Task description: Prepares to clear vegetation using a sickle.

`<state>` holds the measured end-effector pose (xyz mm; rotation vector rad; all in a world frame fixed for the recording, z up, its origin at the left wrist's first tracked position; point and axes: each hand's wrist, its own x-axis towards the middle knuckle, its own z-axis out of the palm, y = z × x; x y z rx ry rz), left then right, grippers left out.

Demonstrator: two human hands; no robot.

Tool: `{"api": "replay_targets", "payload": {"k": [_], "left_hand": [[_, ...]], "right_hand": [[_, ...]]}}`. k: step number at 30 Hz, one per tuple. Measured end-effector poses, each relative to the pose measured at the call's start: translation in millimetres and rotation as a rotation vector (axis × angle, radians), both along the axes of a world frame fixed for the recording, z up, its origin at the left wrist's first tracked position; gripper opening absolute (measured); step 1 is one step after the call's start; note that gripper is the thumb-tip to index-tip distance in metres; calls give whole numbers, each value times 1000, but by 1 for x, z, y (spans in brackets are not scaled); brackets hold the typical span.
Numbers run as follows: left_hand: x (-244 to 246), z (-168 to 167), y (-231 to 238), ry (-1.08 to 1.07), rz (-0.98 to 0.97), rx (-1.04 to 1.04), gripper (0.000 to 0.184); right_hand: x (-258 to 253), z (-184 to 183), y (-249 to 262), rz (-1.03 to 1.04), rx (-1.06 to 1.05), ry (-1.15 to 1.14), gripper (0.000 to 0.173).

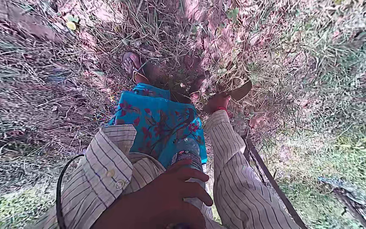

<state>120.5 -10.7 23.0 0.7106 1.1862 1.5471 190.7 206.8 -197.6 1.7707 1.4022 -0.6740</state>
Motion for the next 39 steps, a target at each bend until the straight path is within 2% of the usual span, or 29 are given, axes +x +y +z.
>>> {"api": "replay_targets", "payload": {"k": [1,2,4,6,8,10,12,15,17,19,20,21,23,26,29,32,34,36,39], "left_hand": [[-2,1,-2,-4,10,8,17],[-3,2,-4,-3,16,19,18],[-9,4,-7,2,38,28,17],[-14,7,-13,10,43,33,16],[-19,8,-18,19,56,39,18],[-22,9,-23,0,63,47,19],[-23,8,-28,-24,57,53,16],[-21,4,-34,-53,63,57,16],[-20,0,-38,-51,68,53,15],[-20,-3,-42,-39,73,42,15],[-20,-4,-42,-41,80,38,16],[-20,-4,-42,-49,84,36,16],[-21,-3,-42,-66,91,36,17],[-25,-1,-43,-63,99,32,17],[-26,0,-41,-35,119,33,19],[-23,1,-37,-65,95,46,19],[-21,-1,-34,-76,79,53,17],[-19,-3,-32,-64,67,47,21],[-21,-3,-33,-59,41,25,20]], "right_hand": [[1,14,-20,-112,-14,47,65],[7,27,-36,-183,-44,89,74],[18,59,-50,-117,-195,164,69],[28,88,-48,-19,-299,171,79],[28,111,-37,8,-217,136,83],[28,124,-20,-67,15,169,81],[26,117,8,-114,243,226,79],[19,62,61,-210,422,244,79],[8,16,77,-198,362,226,72],[-18,-14,43,-220,227,240,56],[-32,-17,13,-204,138,251,55],[-42,-12,-19,-205,59,275,65],[-43,21,-71,-201,-103,293,76],[-17,70,-92,-100,-319,256,78],[-11,103,-74,46,-201,209,80],[-23,105,-31,201,50,152,79],[-38,87,11,319,160,144,83],[-47,56,50,447,176,53,87],[-7,16,85,679,-49,-311,81]]}}
